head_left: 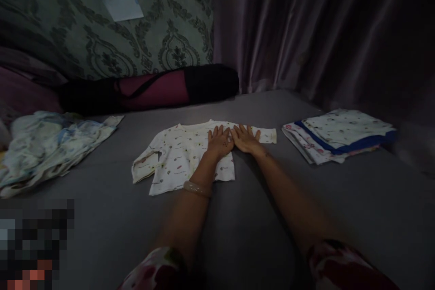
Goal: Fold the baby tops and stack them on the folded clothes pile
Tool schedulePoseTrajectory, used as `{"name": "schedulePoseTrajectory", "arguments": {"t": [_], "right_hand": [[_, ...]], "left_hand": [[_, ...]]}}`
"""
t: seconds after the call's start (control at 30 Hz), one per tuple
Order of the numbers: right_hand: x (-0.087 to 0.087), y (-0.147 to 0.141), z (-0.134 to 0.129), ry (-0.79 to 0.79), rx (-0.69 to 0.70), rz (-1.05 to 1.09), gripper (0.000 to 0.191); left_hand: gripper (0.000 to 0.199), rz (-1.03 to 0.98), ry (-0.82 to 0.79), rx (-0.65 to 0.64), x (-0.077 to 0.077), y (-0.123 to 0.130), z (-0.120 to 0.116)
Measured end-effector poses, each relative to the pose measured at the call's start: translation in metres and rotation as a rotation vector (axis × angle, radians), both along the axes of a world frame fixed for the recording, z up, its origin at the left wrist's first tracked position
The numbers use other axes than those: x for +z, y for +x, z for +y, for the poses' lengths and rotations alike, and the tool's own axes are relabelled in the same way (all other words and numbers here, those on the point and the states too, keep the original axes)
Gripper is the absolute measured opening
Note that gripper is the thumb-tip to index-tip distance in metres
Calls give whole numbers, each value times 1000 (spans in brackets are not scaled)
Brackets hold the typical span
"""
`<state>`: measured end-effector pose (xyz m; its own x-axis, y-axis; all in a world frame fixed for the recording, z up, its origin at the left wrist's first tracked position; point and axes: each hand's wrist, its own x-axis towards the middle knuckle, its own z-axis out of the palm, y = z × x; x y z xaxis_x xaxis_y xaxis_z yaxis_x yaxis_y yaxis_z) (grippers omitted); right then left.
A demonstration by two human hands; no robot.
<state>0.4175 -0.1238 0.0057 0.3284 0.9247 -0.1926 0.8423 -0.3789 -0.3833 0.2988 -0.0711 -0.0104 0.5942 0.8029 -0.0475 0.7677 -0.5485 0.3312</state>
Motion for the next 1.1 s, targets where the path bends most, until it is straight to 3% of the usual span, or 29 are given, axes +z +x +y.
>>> {"name": "schedulePoseTrajectory", "arguments": {"t": [0.37, 0.57, 0.63, 0.73, 0.9, 1.0, 1.1], "right_hand": [[3, 31, -19, -118, -307, -153, 63], [0, 34, -19, -88, -329, -258, 63], [-1, 28, -15, 20, -272, -341, 61], [0, 10, -5, 190, -22, -351, 60], [-4, -31, 11, 206, 323, -277, 61], [-12, -46, 13, 181, 406, -326, 62], [-21, -50, 12, 170, 408, -351, 63]], "left_hand": [[69, 19, -7, -41, 2, -4, -2], [70, 13, -26, -39, 1, -2, -4], [70, -37, -93, -15, 5, -2, -2], [71, -180, -233, 59, 18, -5, 4], [60, -297, -233, 167, 45, -17, 13], [48, -278, -183, 186, 52, -22, 12], [43, -266, -162, 173, 50, -21, 8]]}}
